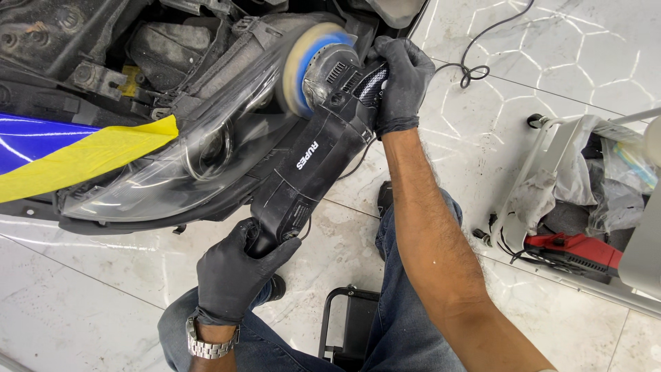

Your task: The person uses a dual-action polisher to buff the surface of a car headlight. They move the tool in overlapping passes across the headlight lens while the adjacent body panel is masked with tape.

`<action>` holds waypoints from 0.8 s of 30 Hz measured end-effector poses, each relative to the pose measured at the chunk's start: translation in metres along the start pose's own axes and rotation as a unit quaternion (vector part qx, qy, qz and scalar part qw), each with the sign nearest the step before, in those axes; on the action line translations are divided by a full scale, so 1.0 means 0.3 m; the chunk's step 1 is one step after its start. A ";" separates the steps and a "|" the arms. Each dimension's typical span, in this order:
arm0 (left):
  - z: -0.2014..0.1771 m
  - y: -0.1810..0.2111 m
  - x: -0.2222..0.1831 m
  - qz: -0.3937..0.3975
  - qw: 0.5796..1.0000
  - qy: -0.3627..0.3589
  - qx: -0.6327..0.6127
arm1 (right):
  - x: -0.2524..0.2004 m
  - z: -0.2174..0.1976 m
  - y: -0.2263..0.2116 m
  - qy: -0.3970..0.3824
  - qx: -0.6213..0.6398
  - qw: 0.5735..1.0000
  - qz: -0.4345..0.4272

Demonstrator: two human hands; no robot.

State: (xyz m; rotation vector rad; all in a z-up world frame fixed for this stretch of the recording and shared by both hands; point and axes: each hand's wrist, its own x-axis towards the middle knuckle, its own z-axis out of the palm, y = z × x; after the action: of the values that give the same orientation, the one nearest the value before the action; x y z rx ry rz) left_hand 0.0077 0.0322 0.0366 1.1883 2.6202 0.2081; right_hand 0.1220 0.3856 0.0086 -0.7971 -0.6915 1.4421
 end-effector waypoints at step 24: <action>0.118 -0.010 0.091 0.142 0.981 0.130 0.026 | 0.078 -0.067 0.035 0.074 0.039 0.995 -0.060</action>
State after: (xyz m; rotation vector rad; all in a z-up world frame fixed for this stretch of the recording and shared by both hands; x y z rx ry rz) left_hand -0.0014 0.0516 -0.0026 1.6544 2.6737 0.3739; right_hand 0.1330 0.4074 -0.0129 -0.7799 -0.5587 1.2799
